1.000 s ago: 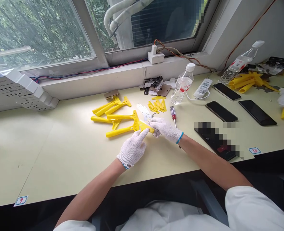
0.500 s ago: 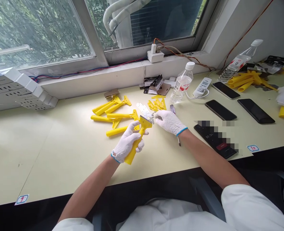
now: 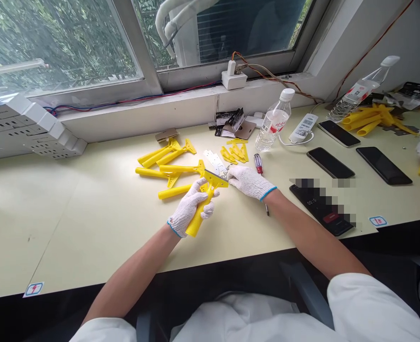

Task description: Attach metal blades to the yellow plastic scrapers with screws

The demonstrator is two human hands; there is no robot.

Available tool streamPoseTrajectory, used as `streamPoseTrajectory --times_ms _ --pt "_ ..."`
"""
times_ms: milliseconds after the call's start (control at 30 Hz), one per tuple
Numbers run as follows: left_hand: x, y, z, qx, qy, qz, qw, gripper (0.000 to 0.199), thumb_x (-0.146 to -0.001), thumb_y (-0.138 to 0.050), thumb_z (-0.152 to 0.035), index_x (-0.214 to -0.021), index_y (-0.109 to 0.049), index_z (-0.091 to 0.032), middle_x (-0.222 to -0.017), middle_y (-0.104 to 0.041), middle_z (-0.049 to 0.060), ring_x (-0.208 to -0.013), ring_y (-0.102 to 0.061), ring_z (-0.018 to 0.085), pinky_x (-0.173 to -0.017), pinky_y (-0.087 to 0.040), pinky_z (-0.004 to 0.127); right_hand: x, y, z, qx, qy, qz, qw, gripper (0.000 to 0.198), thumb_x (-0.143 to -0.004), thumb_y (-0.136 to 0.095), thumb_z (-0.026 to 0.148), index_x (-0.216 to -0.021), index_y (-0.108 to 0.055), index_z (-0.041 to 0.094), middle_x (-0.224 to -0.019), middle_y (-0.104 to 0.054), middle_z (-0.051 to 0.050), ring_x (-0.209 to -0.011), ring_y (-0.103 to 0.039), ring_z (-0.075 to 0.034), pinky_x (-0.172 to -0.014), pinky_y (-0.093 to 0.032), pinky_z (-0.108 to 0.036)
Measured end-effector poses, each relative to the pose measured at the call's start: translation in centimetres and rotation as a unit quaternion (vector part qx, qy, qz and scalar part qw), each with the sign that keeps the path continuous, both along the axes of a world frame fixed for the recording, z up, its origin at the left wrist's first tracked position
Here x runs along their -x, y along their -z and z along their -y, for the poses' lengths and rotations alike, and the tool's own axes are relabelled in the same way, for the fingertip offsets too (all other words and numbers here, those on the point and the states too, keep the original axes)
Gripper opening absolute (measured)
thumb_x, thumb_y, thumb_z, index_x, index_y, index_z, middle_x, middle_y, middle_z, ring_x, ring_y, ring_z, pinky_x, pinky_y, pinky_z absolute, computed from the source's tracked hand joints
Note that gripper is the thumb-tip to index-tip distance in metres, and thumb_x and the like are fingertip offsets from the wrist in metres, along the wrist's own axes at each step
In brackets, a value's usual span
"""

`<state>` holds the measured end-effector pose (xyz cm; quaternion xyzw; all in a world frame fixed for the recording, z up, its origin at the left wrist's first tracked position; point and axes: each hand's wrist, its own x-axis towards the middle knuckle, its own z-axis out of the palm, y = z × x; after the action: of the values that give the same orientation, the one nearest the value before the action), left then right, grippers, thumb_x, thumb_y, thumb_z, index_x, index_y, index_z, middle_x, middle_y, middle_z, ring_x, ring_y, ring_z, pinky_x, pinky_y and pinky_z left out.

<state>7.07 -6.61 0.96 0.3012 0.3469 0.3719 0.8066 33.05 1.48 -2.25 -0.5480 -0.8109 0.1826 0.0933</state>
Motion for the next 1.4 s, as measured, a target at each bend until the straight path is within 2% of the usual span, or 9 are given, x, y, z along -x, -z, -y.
streamPoseTrajectory --times_ms 167,267,367,467,633,767,1000,1167,1400 --pt "-0.2 -0.1 0.0 0.003 0.011 -0.002 1.000 0.075 -0.091 -0.075 -0.020 -0.159 -0.045 -0.032 -0.117 -0.068 0.007 -0.058 -0.051 0.006 -0.051 -0.041 0.017 0.5 0.0 -0.2 0.025 0.030 0.066 0.997 0.012 -0.107 -0.059 0.014 -0.110 -0.070 0.012 -0.112 -0.075 -0.022 -0.095 -0.071 -0.030 -0.084 -0.050 -0.036" --pt "-0.2 0.0 0.0 -0.005 0.016 0.004 1.000 0.072 -0.093 -0.072 -0.019 -0.158 -0.044 -0.032 -0.115 -0.068 0.006 -0.056 -0.050 0.005 -0.051 -0.041 0.017 -0.2 -0.2 -0.3 -0.003 0.045 0.013 0.999 0.014 -0.107 -0.053 0.011 -0.110 -0.067 0.013 -0.115 -0.075 -0.021 -0.100 -0.072 -0.030 -0.090 -0.052 -0.037" --pt "-0.3 0.3 0.1 -0.009 0.015 -0.003 1.000 0.071 -0.094 -0.072 -0.020 -0.157 -0.042 -0.032 -0.117 -0.069 0.007 -0.057 -0.052 0.006 -0.053 -0.043 0.019 -1.0 -0.6 0.0 -0.047 0.072 -0.108 0.990 0.016 -0.110 -0.048 0.018 -0.109 -0.063 0.016 -0.106 -0.075 -0.015 -0.096 -0.071 -0.027 -0.091 -0.054 -0.037" --pt "-0.5 0.9 0.3 -0.016 0.010 -0.015 1.000 0.070 -0.095 -0.074 -0.022 -0.157 -0.042 -0.033 -0.122 -0.070 0.009 -0.059 -0.057 0.008 -0.054 -0.046 0.021 -0.8 -1.0 0.7 -0.081 0.032 -0.238 0.967 0.011 -0.103 -0.053 0.021 -0.100 -0.063 0.019 -0.098 -0.074 -0.009 -0.090 -0.070 -0.023 -0.087 -0.055 -0.036" --pt "-1.1 2.0 0.5 -0.053 0.019 -0.039 0.998 0.064 -0.094 -0.074 -0.025 -0.151 -0.044 -0.029 -0.125 -0.072 0.009 -0.056 -0.061 0.009 -0.052 -0.047 0.024 1.1 -0.7 2.4 -0.090 -0.068 -0.319 0.941 0.009 -0.097 -0.060 0.021 -0.102 -0.068 0.021 -0.093 -0.074 -0.004 -0.081 -0.068 -0.019 -0.078 -0.056 -0.032" --pt "-1.5 2.2 0.8 -0.083 0.020 -0.057 0.995 0.060 -0.094 -0.074 -0.027 -0.148 -0.046 -0.028 -0.125 -0.074 0.009 -0.056 -0.064 0.009 -0.052 -0.050 0.025 1.6 -0.6 3.0 -0.101 -0.081 -0.332 0.934 0.004 -0.097 -0.066 0.021 -0.100 -0.065 0.021 -0.092 -0.073 -0.003 -0.079 -0.070 -0.017 -0.078 -0.058 -0.031" --pt "-1.9 2.1 1.1 -0.115 0.021 -0.097 0.988 0.058 -0.095 -0.071 -0.028 -0.148 -0.049 -0.026 -0.128 -0.073 0.010 -0.054 -0.066 0.009 -0.053 -0.053 0.027 1.4 -1.1 3.3 -0.108 -0.075 -0.318 0.939 0.008 -0.096 -0.071 0.021 -0.101 -0.065 0.021 -0.087 -0.073 -0.001 -0.074 -0.070 -0.016 -0.073 -0.058 -0.029" --pt "-1.9 2.4 1.0 -0.151 0.013 -0.140 0.978 0.055 -0.096 -0.070 -0.026 -0.147 -0.052 -0.027 -0.125 -0.072 0.009 -0.055 -0.067 0.009 -0.054 -0.055 0.028 1.3 -0.9 3.4 -0.127 -0.078 -0.330 0.932 0.011 -0.098 -0.075 0.023 -0.102 -0.065 0.022 -0.090 -0.077 -0.002 -0.079 -0.075 -0.017 -0.075 -0.060 -0.029" --pt "-1.9 2.4 1.1 -0.126 0.018 -0.134 0.983 0.057 -0.094 -0.070 -0.027 -0.148 -0.052 -0.027 -0.125 -0.073 0.009 -0.055 -0.067 0.009 -0.053 -0.053 0.027 1.1 -0.7 3.2 -0.185 -0.117 -0.304 0.927 0.008 -0.101 -0.068 0.017 -0.104 -0.063 0.022 -0.090 -0.074 0.000 -0.076 -0.073 -0.015 -0.073 -0.060 -0.028"
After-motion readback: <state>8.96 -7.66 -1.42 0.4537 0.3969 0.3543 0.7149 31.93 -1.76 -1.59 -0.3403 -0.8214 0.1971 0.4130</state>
